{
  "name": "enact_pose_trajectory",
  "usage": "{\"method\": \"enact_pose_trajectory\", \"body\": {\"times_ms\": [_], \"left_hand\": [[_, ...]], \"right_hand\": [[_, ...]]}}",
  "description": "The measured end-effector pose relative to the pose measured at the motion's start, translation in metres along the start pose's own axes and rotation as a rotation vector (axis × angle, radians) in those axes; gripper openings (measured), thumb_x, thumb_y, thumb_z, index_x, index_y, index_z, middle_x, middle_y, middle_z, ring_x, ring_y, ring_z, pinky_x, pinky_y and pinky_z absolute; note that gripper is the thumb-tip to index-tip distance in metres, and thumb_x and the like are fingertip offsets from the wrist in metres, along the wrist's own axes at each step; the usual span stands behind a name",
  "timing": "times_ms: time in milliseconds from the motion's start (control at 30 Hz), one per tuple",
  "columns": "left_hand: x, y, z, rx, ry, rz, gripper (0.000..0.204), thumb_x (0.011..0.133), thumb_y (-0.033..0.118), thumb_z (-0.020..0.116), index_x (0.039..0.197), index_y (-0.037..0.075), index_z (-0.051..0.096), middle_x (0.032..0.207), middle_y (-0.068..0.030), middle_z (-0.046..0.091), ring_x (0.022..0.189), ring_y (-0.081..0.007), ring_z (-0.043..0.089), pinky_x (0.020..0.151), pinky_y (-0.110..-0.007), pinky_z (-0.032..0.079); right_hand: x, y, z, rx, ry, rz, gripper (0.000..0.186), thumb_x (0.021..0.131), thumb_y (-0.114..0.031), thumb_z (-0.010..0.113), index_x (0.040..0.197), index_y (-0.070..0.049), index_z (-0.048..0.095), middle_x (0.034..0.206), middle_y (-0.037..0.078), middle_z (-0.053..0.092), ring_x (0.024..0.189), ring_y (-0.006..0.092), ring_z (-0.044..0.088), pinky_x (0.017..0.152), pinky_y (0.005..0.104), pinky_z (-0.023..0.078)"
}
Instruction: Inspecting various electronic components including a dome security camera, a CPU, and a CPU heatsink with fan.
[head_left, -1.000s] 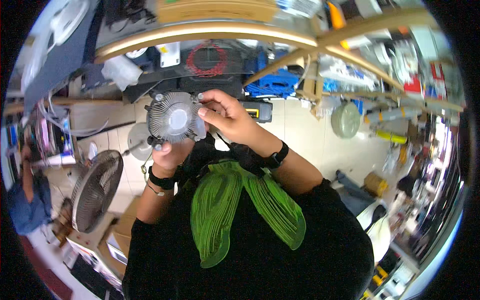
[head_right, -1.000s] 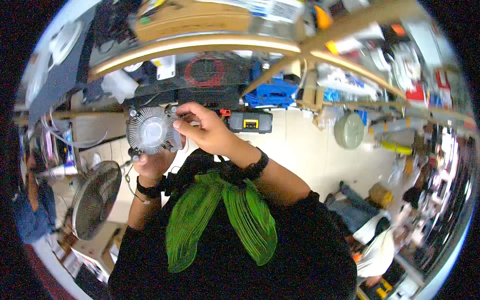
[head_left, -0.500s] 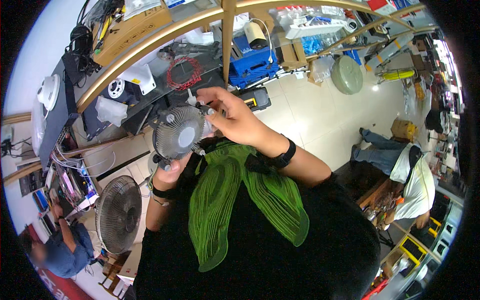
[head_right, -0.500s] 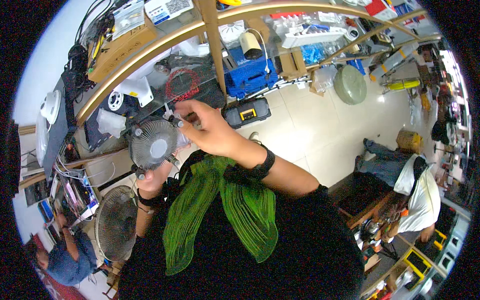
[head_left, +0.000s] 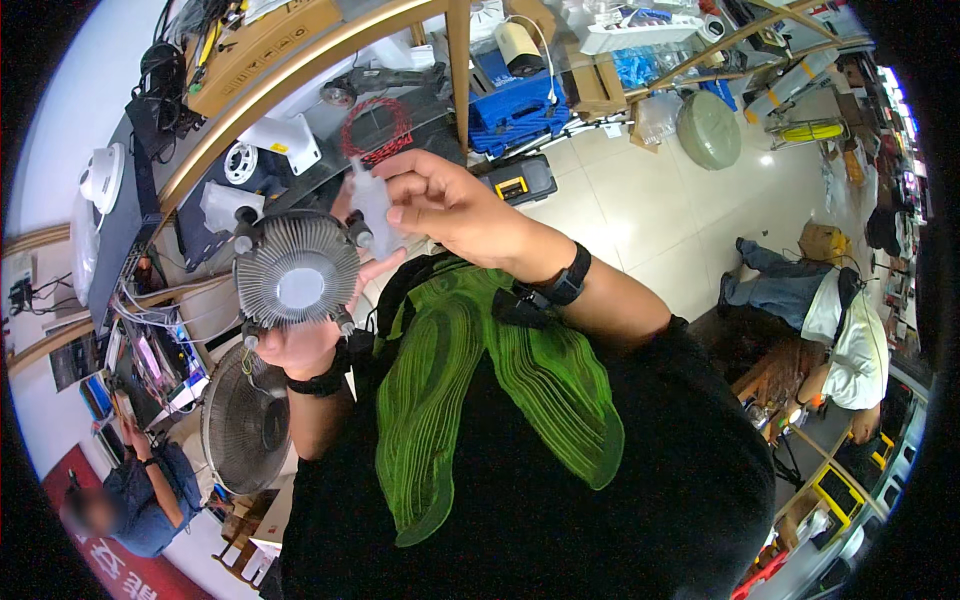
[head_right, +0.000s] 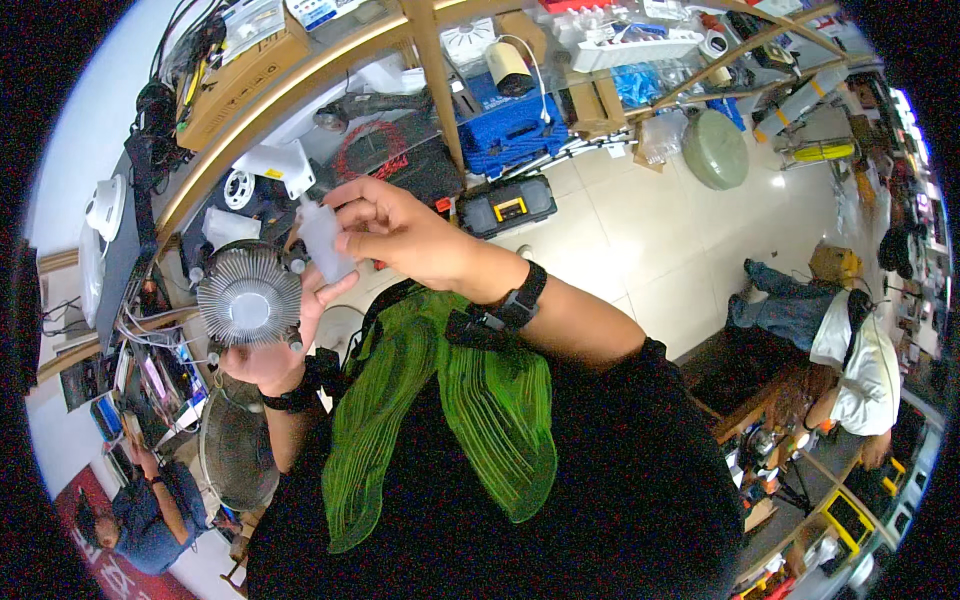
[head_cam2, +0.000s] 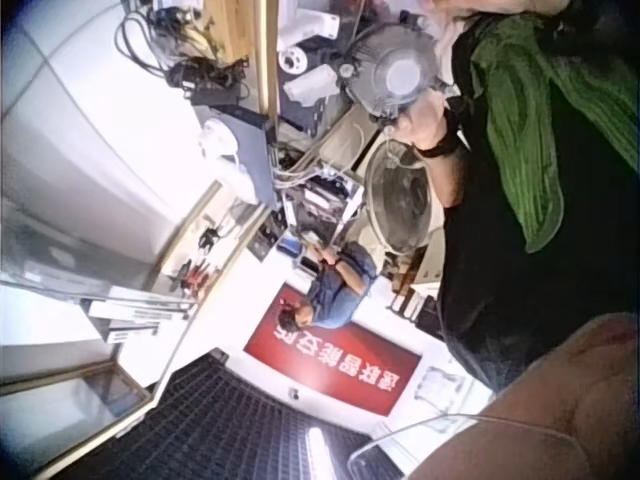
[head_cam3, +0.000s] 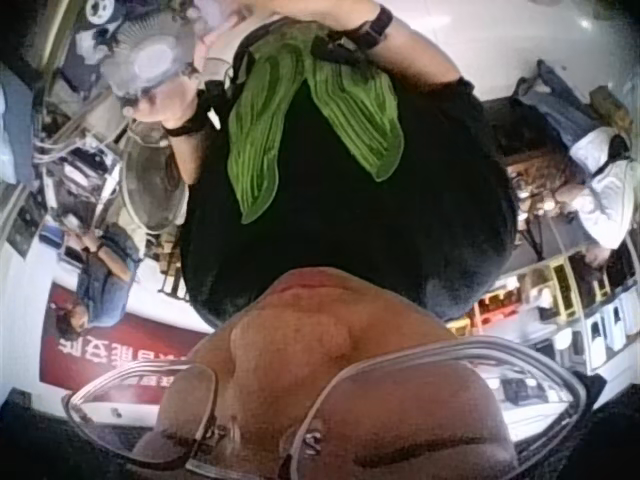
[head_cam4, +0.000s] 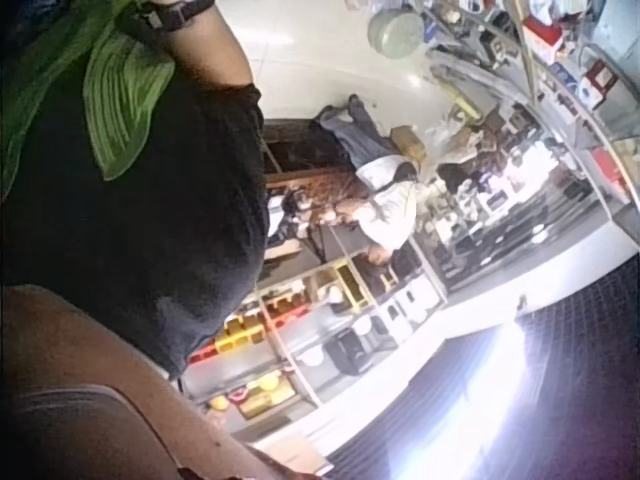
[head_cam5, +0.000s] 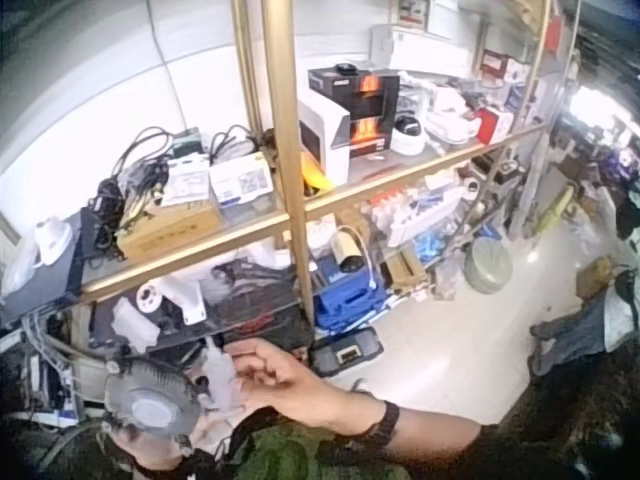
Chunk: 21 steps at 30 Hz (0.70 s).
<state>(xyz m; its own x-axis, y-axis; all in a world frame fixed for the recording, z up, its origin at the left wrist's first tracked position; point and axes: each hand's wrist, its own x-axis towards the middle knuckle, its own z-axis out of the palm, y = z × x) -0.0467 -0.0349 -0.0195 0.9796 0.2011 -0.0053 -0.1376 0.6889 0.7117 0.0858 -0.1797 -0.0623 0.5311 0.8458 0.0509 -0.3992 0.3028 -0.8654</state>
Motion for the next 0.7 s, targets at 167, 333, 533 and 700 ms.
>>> {"method": "enact_pose_trajectory", "body": {"times_ms": [167,333,533,700], "left_hand": [[0.0,0.02,0.005,0.069,-0.088,0.064,0.105,0.055,0.06,0.077,0.141,0.019,0.032,0.148,-0.0288,0.002,0.127,-0.0592,0.02,0.095,-0.061,0.039],[-0.009,0.019,-0.008,0.238,-0.01,0.125,0.103,0.057,0.06,0.074,0.141,0.016,0.033,0.145,-0.0331,0.01,0.127,-0.0579,0.024,0.091,-0.061,0.041],[-0.013,0.012,-0.011,0.263,0.062,0.106,0.107,0.054,0.062,0.074,0.137,0.005,0.036,0.14,-0.0333,0.023,0.122,-0.0547,0.034,0.09,-0.059,0.043],[-0.034,0.008,-0.052,0.502,0.097,0.08,0.101,0.056,0.056,0.072,0.131,-0.002,0.038,0.127,-0.0283,0.043,0.113,-0.0447,0.047,0.088,-0.054,0.044]], "right_hand": [[0.006,-0.015,0.003,0.736,0.067,0.246,0.031,0.092,-0.01,0.051,0.122,-0.01,0.046,0.1,0.007,0.061,0.084,0.0185,0.061,0.066,0.0287,0.048],[0.013,-0.019,-0.013,1.039,-0.145,0.328,0.052,0.097,-0.048,0.033,0.126,-0.008,0.046,0.085,0.004,0.049,0.069,0.0154,0.043,0.054,0.0267,0.038],[0.007,-0.045,0.0,0.91,-0.184,0.268,0.07,0.094,-0.058,0.031,0.136,-0.002,0.034,0.087,0.005,0.047,0.068,0.014,0.041,0.05,0.0234,0.037],[0.003,-0.068,0.019,0.855,-0.219,0.255,0.074,0.091,-0.064,0.028,0.133,-0.005,0.039,0.083,0.004,0.049,0.062,0.0107,0.042,0.047,0.02,0.035]]}}
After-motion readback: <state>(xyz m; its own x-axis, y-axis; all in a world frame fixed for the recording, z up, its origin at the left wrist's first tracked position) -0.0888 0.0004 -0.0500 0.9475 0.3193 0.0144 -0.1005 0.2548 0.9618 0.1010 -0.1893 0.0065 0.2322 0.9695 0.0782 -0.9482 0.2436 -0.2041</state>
